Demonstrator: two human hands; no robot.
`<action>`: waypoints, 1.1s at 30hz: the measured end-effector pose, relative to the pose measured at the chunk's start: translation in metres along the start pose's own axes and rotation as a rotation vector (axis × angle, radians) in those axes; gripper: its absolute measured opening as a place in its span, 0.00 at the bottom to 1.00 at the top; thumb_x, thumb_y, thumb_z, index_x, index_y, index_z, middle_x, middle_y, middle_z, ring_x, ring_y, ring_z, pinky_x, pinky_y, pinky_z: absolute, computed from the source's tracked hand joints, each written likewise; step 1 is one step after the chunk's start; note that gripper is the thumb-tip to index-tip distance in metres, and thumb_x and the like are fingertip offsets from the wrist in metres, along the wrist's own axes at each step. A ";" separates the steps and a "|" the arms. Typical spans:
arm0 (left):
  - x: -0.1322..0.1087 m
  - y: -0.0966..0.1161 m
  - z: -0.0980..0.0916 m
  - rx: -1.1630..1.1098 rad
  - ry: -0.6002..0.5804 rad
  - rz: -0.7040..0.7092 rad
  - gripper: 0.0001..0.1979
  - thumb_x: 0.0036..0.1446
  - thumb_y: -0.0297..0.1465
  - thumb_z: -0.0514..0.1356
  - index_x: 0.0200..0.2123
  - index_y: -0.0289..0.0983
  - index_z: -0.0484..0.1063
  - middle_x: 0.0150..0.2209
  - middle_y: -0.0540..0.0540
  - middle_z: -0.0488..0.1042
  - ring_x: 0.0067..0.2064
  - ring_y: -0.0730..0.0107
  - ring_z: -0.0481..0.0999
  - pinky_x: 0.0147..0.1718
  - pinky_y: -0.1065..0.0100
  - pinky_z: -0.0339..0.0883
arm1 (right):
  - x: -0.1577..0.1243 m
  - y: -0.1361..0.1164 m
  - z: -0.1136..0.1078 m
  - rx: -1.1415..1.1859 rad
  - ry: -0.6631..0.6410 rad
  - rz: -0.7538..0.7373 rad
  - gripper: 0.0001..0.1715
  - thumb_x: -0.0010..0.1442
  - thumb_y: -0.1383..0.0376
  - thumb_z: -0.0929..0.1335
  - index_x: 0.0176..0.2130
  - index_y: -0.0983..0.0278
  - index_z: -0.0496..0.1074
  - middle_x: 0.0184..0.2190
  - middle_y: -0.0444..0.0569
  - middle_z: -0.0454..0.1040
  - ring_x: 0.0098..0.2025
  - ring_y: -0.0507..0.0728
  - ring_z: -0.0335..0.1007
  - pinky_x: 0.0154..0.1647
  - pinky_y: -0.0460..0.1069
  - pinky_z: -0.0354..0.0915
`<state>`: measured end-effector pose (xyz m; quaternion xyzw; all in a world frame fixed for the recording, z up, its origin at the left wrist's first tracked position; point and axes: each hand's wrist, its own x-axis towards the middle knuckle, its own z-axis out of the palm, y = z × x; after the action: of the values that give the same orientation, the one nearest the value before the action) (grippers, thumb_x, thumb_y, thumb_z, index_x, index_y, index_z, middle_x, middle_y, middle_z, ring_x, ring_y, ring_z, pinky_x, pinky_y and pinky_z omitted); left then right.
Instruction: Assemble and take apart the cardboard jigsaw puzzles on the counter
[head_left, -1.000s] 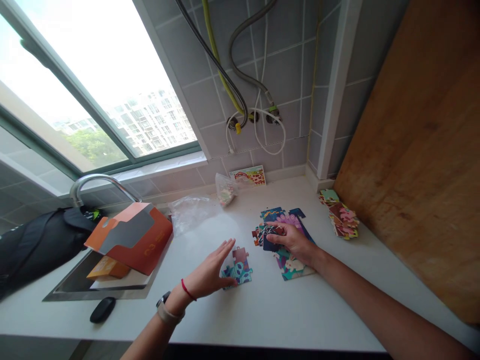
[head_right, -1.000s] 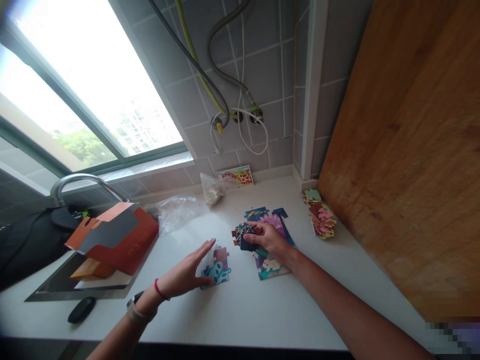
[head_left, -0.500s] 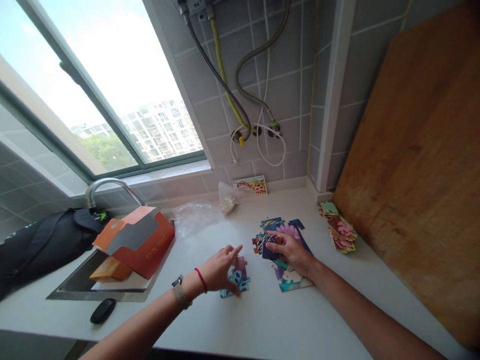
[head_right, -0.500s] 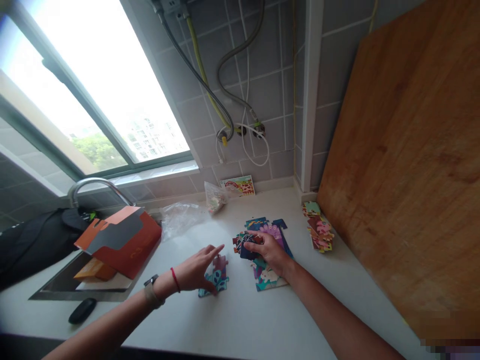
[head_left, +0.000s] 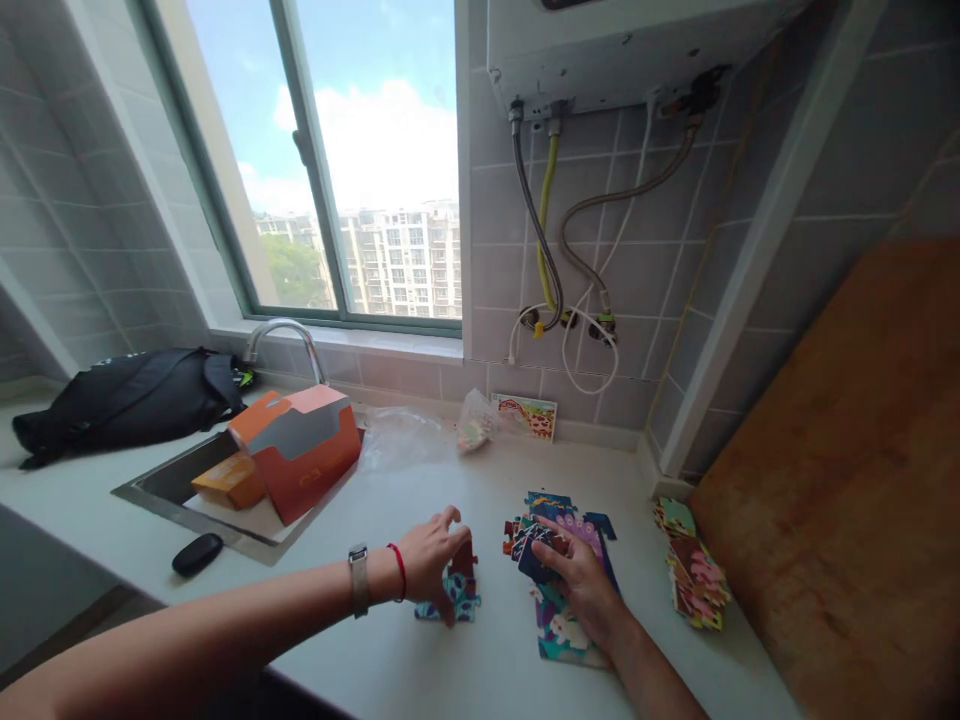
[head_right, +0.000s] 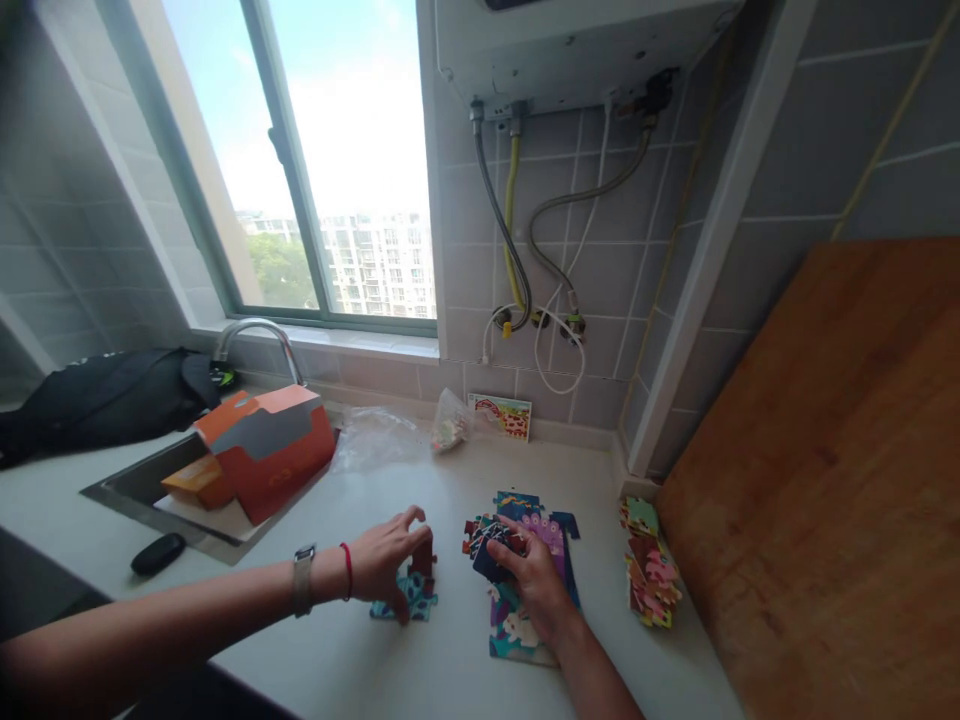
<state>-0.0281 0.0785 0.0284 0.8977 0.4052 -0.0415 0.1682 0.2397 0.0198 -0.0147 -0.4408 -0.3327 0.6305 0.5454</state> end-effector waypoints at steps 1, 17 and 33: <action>-0.003 -0.001 0.002 -0.031 0.009 0.014 0.41 0.27 0.47 0.81 0.44 0.40 0.71 0.50 0.42 0.68 0.47 0.52 0.75 0.44 0.61 0.71 | 0.001 0.002 -0.001 0.001 0.000 -0.002 0.42 0.43 0.54 0.83 0.55 0.61 0.75 0.45 0.53 0.83 0.50 0.68 0.80 0.54 0.62 0.72; 0.001 0.002 -0.018 -0.237 -0.035 0.040 0.21 0.51 0.26 0.73 0.47 0.38 0.72 0.40 0.47 0.81 0.41 0.66 0.80 0.41 0.69 0.69 | 0.007 -0.003 -0.005 0.006 0.095 -0.042 0.47 0.38 0.54 0.84 0.56 0.61 0.76 0.39 0.50 0.84 0.42 0.65 0.81 0.39 0.54 0.75; 0.004 -0.007 -0.022 -0.290 -0.063 -0.048 0.06 0.60 0.28 0.64 0.39 0.35 0.81 0.40 0.45 0.83 0.40 0.67 0.81 0.39 0.71 0.71 | 0.005 -0.007 -0.003 0.094 0.240 -0.079 0.37 0.36 0.58 0.85 0.47 0.60 0.79 0.35 0.43 0.83 0.34 0.54 0.79 0.32 0.45 0.74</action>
<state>-0.0318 0.0927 0.0461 0.8521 0.4229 -0.0147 0.3079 0.2450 0.0260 -0.0108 -0.4736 -0.2524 0.5663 0.6255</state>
